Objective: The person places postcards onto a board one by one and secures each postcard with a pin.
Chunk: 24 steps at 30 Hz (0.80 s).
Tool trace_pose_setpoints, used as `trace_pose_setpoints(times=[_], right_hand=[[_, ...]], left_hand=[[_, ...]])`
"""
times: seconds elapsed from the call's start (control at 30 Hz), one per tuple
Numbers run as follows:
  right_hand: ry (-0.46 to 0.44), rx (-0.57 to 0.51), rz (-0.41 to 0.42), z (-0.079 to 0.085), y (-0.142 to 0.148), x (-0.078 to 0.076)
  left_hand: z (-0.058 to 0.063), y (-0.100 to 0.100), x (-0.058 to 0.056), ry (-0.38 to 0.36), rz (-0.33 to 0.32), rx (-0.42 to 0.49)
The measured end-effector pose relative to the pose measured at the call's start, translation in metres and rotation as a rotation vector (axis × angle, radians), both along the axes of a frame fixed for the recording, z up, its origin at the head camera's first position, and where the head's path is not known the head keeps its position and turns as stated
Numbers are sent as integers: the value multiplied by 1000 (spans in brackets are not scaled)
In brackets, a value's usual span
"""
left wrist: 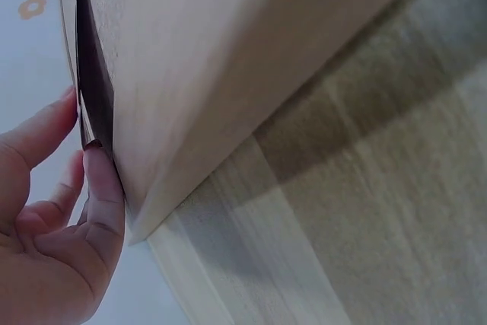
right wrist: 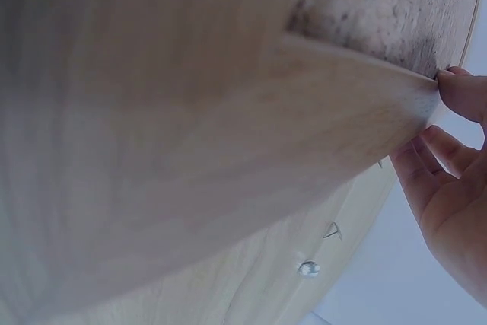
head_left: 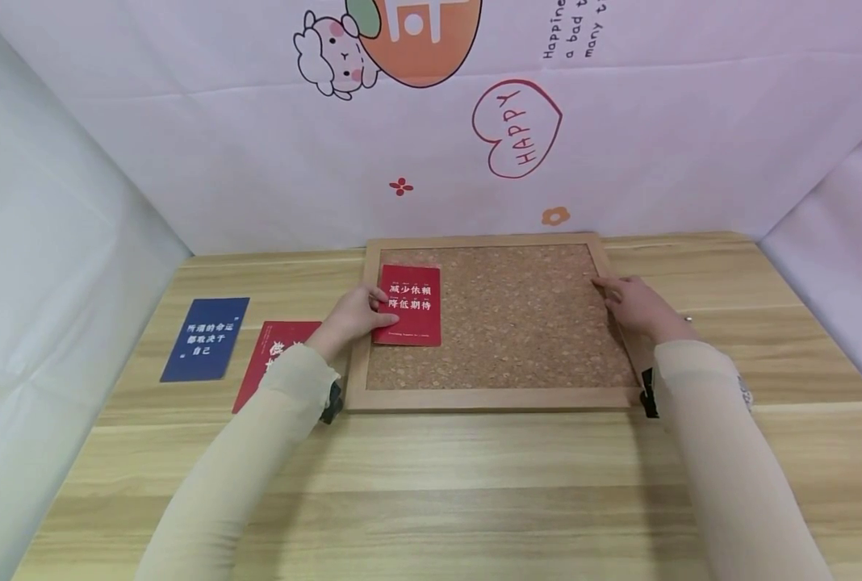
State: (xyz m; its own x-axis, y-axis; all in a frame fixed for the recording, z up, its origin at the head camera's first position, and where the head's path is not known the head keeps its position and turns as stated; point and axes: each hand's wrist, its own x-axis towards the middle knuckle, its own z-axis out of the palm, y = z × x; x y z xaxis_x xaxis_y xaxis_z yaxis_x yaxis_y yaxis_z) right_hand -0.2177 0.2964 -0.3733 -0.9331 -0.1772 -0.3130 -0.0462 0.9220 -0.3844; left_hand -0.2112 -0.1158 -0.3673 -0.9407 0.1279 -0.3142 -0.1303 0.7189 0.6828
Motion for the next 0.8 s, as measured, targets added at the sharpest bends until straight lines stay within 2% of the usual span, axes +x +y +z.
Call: trace_pose_setpoints(times=[0.27, 0.5, 0.8], right_hand=[[0, 2, -4, 1, 0, 1], [-5, -2, -10, -2, 1, 0], [-15, -13, -16, -1, 0, -1]], left_hand=[[-2, 1, -1, -36, -61, -29], [-1, 2, -1, 8, -159, -78], [-1, 3, -3, -26, -183, -102]])
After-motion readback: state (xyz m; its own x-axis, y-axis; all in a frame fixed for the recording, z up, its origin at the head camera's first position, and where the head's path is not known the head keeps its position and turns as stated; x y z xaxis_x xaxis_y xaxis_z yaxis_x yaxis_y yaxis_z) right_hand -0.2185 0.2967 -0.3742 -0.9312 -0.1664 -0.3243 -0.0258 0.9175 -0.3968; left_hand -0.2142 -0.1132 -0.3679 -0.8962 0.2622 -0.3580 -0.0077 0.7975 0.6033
